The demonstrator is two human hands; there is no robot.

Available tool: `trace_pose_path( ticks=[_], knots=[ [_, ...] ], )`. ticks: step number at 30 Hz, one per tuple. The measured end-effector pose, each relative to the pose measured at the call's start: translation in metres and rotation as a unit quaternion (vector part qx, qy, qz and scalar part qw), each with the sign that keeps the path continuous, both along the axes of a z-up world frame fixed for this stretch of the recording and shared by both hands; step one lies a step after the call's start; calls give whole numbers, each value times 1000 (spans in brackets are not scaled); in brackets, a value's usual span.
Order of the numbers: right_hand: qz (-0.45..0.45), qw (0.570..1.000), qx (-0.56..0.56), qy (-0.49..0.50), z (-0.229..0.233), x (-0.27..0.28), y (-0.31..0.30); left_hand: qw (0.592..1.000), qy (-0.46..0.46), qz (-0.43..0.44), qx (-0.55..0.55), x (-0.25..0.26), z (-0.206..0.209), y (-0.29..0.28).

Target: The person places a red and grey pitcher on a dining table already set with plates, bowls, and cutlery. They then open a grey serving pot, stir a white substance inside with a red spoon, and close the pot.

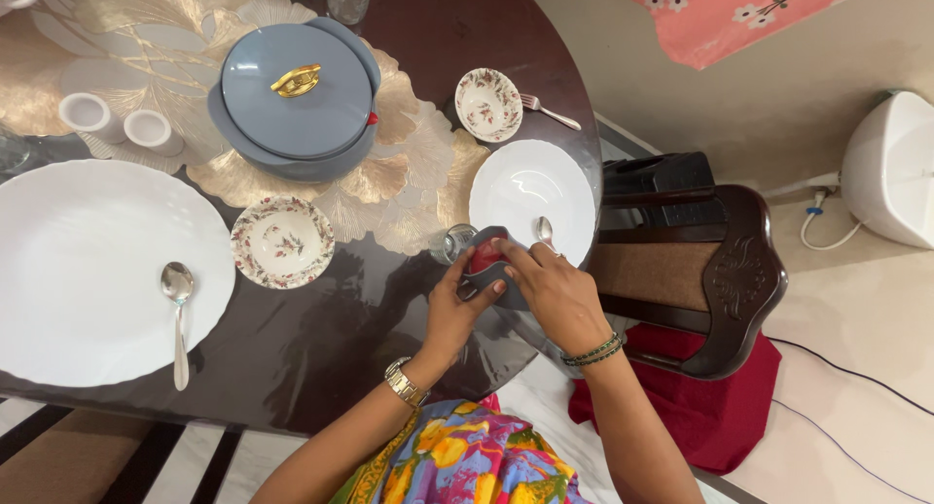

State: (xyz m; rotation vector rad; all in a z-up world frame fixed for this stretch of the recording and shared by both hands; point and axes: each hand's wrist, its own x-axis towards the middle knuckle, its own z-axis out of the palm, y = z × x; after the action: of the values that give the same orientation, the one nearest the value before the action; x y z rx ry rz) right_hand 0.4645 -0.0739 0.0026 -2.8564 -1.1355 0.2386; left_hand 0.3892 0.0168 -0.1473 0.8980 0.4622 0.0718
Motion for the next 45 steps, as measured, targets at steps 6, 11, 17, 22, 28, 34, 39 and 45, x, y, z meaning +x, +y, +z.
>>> trace_pose_path(
  ticks=[6,11,17,22,28,34,39,45],
  knots=[
    [32,999,-9,-19,-3,4,2,1000,-6,6,-16,0,-3,-2],
    [27,999,-14,-12,-2,4,3,1000,22,-8,11,-2,-3,-1],
    [-2,1000,-17,7,2,0,4,998,10,1,62,-1,-2,0],
    [-28,1000,11,-1,-3,-5,-4,999,-14,1,42,-2,-1,0],
    [-49,999,22,-4,-9,-12,-18,998,-13,-23,49,-3,2,-3],
    [-45,999,28,-10,-13,-16,-23,999,-26,-13,35,-6,-3,-10],
    [-42,998,32,-20,-12,-17,-21,998,-2,-11,68,-6,-3,-10],
    [-43,999,24,-12,-8,-16,-15,996,11,-18,89,-5,-3,-6]
  ],
)
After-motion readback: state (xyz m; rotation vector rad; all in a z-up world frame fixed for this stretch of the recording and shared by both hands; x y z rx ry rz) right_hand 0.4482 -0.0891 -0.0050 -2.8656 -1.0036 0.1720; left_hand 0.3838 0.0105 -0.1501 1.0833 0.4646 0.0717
